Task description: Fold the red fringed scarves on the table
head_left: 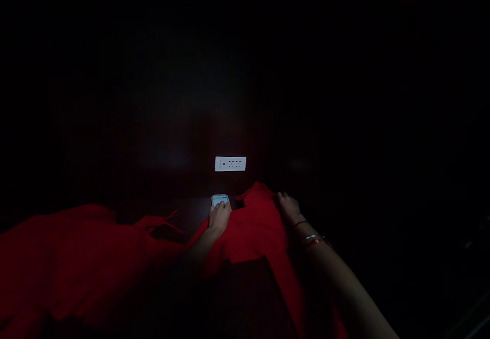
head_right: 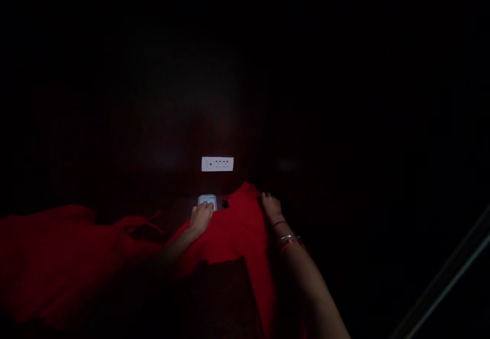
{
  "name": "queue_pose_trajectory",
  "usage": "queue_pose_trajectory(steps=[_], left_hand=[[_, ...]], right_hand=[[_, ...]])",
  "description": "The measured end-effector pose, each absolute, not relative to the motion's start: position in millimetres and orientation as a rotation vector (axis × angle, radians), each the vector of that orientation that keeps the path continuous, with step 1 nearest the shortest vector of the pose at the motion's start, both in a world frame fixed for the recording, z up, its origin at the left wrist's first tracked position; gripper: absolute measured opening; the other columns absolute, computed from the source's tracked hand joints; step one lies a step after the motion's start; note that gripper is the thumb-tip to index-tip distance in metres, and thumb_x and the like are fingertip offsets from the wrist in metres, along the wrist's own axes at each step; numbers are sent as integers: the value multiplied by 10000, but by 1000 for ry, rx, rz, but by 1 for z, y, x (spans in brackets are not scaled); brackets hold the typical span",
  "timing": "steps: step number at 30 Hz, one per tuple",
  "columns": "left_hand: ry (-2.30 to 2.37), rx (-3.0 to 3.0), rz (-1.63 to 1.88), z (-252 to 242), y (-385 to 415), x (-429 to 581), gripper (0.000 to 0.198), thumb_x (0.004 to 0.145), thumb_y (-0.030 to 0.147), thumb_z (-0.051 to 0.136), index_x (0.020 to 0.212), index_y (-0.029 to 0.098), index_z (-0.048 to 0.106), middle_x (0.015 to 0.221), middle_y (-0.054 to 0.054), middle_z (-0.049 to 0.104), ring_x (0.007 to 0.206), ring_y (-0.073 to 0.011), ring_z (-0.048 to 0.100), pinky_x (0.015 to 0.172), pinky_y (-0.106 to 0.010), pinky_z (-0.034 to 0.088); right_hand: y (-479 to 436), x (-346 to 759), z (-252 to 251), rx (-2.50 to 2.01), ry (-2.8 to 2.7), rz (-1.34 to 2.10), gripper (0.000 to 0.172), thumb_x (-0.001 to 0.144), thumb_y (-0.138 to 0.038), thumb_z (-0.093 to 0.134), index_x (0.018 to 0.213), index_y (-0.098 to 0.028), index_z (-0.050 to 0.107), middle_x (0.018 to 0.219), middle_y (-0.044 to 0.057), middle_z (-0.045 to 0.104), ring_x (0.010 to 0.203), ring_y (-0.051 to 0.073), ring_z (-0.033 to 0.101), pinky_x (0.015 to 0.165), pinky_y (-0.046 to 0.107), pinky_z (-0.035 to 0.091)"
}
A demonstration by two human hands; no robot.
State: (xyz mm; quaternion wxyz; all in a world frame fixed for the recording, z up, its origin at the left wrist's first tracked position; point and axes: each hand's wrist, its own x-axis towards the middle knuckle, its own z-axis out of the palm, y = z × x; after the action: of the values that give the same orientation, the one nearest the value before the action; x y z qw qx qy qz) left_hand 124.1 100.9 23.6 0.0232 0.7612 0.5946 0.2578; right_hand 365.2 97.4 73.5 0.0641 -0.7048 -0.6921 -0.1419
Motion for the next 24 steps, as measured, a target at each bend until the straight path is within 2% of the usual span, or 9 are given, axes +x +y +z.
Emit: queue_pose_trajectory(steps=[4,6,8,11,15,18,24], left_hand=[[1607,2710,907,0,71,131,359,798,275,347,1136,192,434,1230,-99,370,1135,-238,318,939,-389,249],[1312,2895,839,-12,53,128,438,787,351,381,1204,218,362,1313,-65,266,1187,-233,239,964,-379,234],[1091,2969,716,-21,39,122,507,783,398,384,1253,238,281,1349,-46,196,1209,-236,194,963,-378,246],[1004,2946,599,-26,27,110,513,798,400,362,1269,232,249,1339,-54,230,1199,-229,228,945,-362,282],[976,2925,549,-20,19,100,436,795,384,375,1211,252,362,1306,-32,308,1180,-207,275,959,-356,250],[953,2921,481,-17,13,93,390,805,346,347,1187,281,392,1282,-13,352,1173,-191,289,958,-368,230],[967,2882,443,-18,9,84,375,783,326,369,1154,313,425,1250,18,399,1156,-167,315,937,-335,247]], right_hand=[[93,370,70,-2048,-2202,-538,303,829,-138,268,1075,-173,441,1099,128,437,1027,208,376,797,320,330],[84,372,72,-1957,-2215,-669,320,816,-116,268,1075,-169,448,1154,123,395,1065,220,321,839,339,290],[72,372,73,-1901,-2147,-748,318,807,-111,272,1056,-152,465,1161,125,389,1058,226,319,843,333,278],[50,369,68,-1953,-2072,-574,292,811,-129,271,989,-132,502,1021,121,483,922,188,430,773,267,321],[20,366,48,-1960,-2257,-198,240,811,-215,341,919,-138,541,926,96,526,778,136,496,692,208,345],[5,370,30,-1867,-2392,-89,251,781,-224,411,982,-147,539,965,91,524,833,135,497,727,197,343],[-14,378,21,-1917,-2416,-91,352,793,-107,319,1074,-168,522,1053,85,520,932,128,485,799,198,332]])
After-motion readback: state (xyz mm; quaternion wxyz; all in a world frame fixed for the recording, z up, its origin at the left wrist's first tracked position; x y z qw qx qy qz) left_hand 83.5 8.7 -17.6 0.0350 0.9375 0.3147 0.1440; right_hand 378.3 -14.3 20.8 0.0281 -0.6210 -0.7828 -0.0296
